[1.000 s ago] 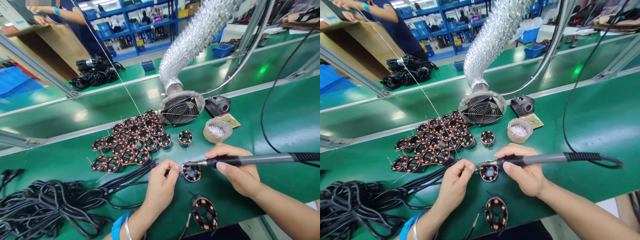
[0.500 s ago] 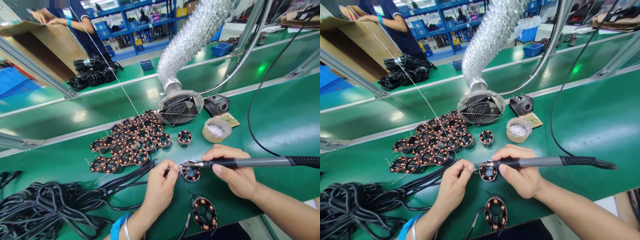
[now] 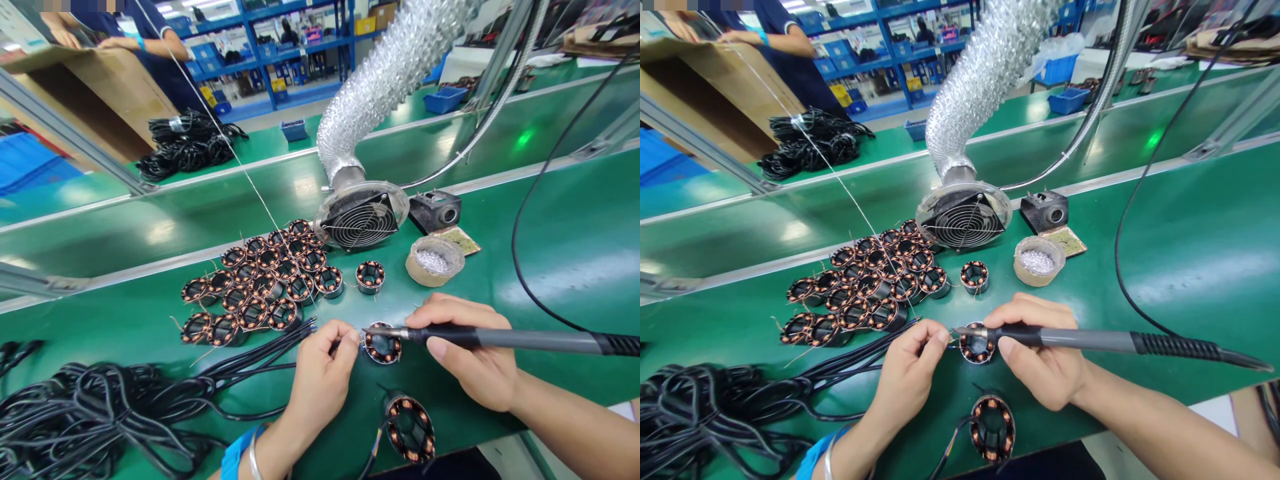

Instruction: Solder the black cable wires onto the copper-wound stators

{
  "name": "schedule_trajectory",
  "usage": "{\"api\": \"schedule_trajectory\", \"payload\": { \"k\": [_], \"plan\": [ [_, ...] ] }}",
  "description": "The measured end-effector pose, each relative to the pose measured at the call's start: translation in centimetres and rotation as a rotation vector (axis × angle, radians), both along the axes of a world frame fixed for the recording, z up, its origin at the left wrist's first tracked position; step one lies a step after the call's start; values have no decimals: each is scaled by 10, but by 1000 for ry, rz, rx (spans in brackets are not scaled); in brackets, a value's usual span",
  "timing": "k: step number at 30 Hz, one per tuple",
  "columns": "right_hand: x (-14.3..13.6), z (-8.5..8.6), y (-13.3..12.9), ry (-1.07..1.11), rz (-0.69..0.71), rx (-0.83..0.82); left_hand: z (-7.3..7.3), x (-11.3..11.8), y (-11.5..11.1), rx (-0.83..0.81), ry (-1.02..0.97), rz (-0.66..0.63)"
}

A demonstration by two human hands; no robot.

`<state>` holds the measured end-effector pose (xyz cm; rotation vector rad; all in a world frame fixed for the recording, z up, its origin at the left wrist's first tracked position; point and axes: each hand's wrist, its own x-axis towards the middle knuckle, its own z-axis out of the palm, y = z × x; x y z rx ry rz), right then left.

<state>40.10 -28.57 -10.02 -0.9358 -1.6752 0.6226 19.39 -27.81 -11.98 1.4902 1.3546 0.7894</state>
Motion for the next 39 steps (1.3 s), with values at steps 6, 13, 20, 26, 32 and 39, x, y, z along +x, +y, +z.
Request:
{"api": "schedule_trajectory", "payload": {
  "k": [6,13,20,26,32,39],
  "plan": [
    [-3,3,-3,-51,21,42,-1,-1,-1,-2,-11,3],
    [-9,2,-12,-95,16,125,-1,-1,-1,6,-7,-4],
    [-9,6,-10,-111,6,162,0,-2,-2,4,22,-18],
    [-7,7,-12,-125,25,127,0,-2,-2,-1,20,-18],
    [-10,6,-12,-107,23,136,-2,-2,-2,0,14,-23],
    [-10,6,-10,-65,17,133,-5,-5,-2,-31,-45,-38]
  ]
}}
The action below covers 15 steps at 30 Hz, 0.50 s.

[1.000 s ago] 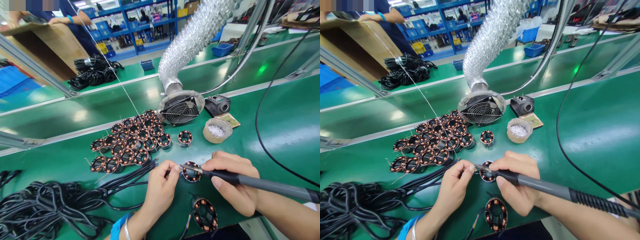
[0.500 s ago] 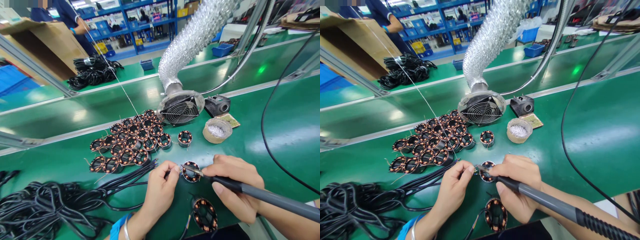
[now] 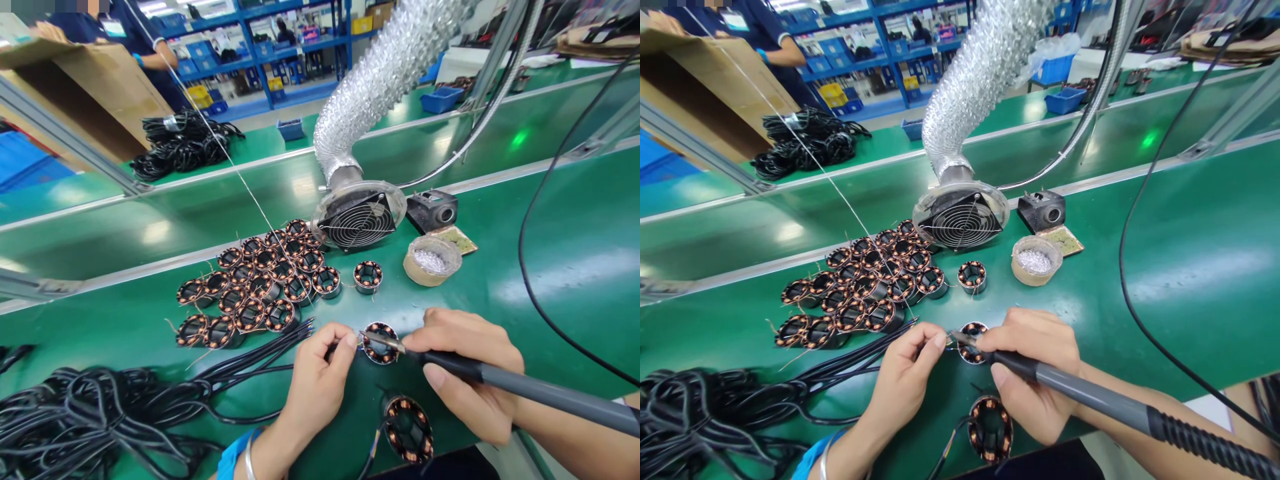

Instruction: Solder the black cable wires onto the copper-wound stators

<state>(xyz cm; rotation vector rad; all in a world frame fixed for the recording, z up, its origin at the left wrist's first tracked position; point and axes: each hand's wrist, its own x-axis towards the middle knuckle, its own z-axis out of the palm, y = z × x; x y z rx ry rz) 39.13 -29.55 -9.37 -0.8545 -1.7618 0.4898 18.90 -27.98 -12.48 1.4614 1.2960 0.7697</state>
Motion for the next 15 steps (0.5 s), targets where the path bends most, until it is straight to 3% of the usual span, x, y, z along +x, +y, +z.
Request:
{"api": "schedule_trajectory", "payload": {
  "k": [15],
  "plan": [
    [1,-3,-1,1,-4,-12,-6,-5,-5,-12,-12,-13]
  ]
}}
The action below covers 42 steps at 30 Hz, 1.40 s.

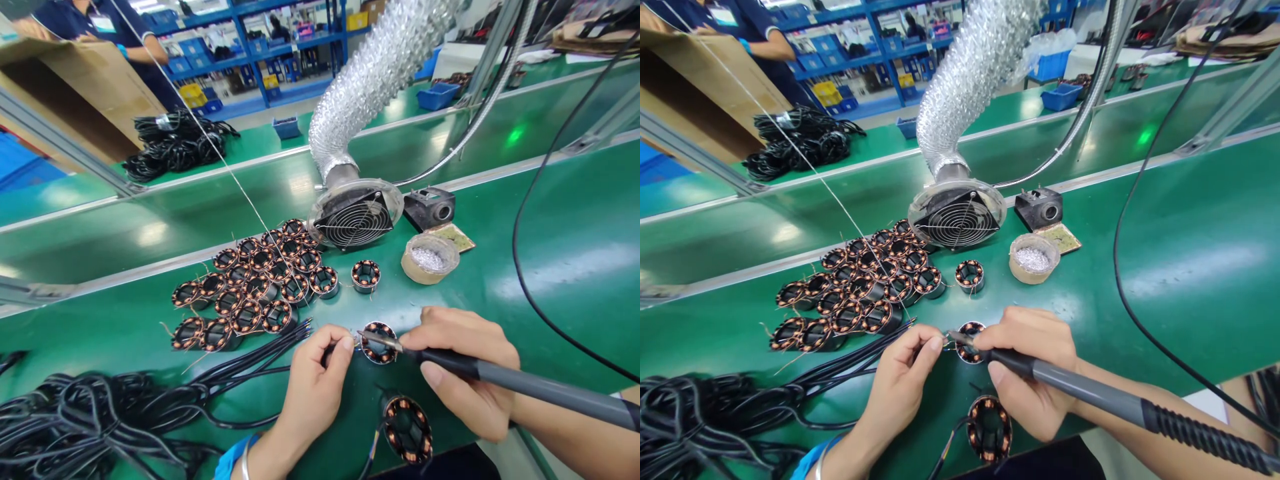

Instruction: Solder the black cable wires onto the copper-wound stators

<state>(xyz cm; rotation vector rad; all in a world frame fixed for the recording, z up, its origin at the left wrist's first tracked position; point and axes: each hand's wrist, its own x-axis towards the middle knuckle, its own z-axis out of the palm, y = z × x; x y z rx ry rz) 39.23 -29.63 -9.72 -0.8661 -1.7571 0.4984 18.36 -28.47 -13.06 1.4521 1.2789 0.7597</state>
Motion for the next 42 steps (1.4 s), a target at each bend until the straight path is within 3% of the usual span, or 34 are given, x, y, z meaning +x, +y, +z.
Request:
{"api": "schedule_trajectory", "payload": {
  "k": [42],
  "plan": [
    [-5,1,7,10,75,40,0,0,-3,-41,-26,27]
  ]
}}
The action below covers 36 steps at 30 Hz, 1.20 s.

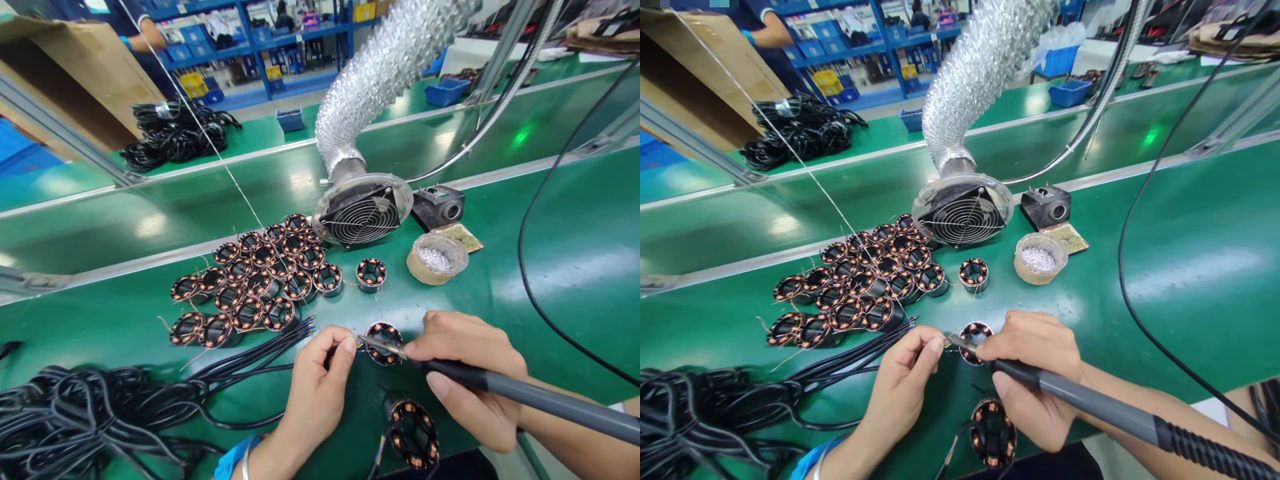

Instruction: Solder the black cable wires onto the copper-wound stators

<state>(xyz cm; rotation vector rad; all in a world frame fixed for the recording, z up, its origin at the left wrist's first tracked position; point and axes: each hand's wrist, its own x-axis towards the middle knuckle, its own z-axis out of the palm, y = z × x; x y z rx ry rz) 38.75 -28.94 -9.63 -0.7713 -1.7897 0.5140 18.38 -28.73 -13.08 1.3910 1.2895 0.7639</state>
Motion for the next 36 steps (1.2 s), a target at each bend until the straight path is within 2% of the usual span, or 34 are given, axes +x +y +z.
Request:
{"api": "schedule_trajectory", "payload": {
  "k": [9,36],
  "plan": [
    [1,-5,1,3,20,37,1,0,4,-59,-60,-7],
    [4,-4,1,56,4,10,1,0,3,-51,-55,-8]
  ]
}}
